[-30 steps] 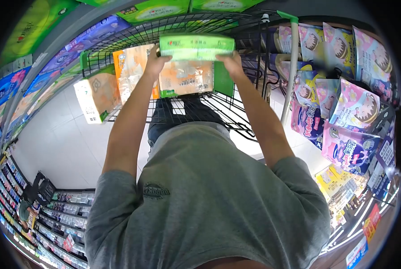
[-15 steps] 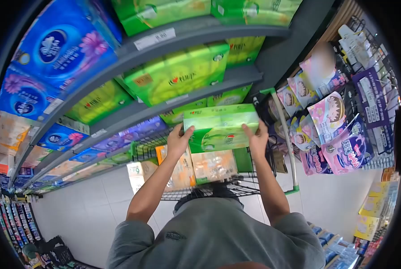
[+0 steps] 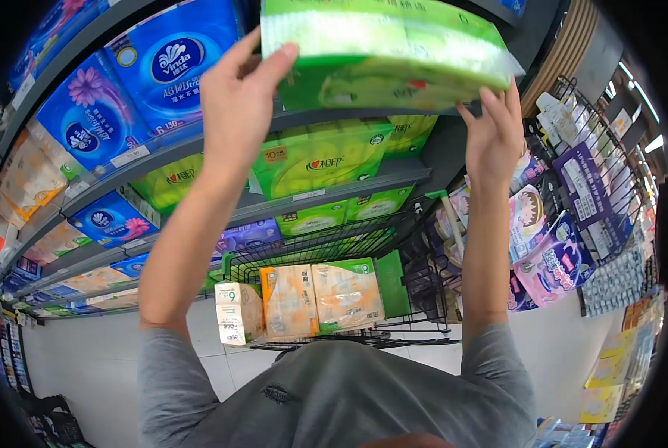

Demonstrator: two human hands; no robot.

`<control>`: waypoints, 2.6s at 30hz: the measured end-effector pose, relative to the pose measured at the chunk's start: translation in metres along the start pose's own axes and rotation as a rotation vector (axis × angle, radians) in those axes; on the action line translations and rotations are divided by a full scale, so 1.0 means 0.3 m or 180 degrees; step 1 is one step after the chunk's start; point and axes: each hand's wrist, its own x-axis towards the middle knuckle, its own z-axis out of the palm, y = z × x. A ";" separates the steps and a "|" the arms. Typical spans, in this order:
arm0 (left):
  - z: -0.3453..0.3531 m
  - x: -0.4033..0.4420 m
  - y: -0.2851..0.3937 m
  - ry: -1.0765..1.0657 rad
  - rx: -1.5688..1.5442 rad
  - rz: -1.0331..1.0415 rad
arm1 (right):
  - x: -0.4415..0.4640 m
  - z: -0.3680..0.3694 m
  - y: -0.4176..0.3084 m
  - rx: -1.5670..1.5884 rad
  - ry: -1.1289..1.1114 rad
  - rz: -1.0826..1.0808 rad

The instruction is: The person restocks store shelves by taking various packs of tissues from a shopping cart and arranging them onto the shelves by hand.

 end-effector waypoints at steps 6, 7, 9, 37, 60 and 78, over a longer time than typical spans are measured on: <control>-0.011 0.129 0.054 -0.0046 -0.0628 -0.0014 | 0.166 0.089 0.105 0.0085 -0.0121 0.0032; -0.018 0.149 0.040 0.0022 -0.0466 -0.0152 | 0.177 0.109 0.114 0.0076 -0.0189 0.0060; -0.013 0.181 -0.009 0.0066 -0.0185 0.0250 | 0.198 0.125 0.137 0.0047 -0.0301 0.0116; 0.074 0.242 -0.343 0.0640 0.2989 0.1939 | 0.321 -0.080 0.466 -0.2395 -0.0764 -0.0386; 0.327 0.371 -0.467 0.0913 0.3908 0.3170 | 0.536 -0.190 0.657 -0.3963 0.0149 -0.3032; 0.073 -0.110 -0.447 -0.0507 0.2801 0.2421 | 0.334 -0.099 0.486 -0.3785 -0.0929 -0.3027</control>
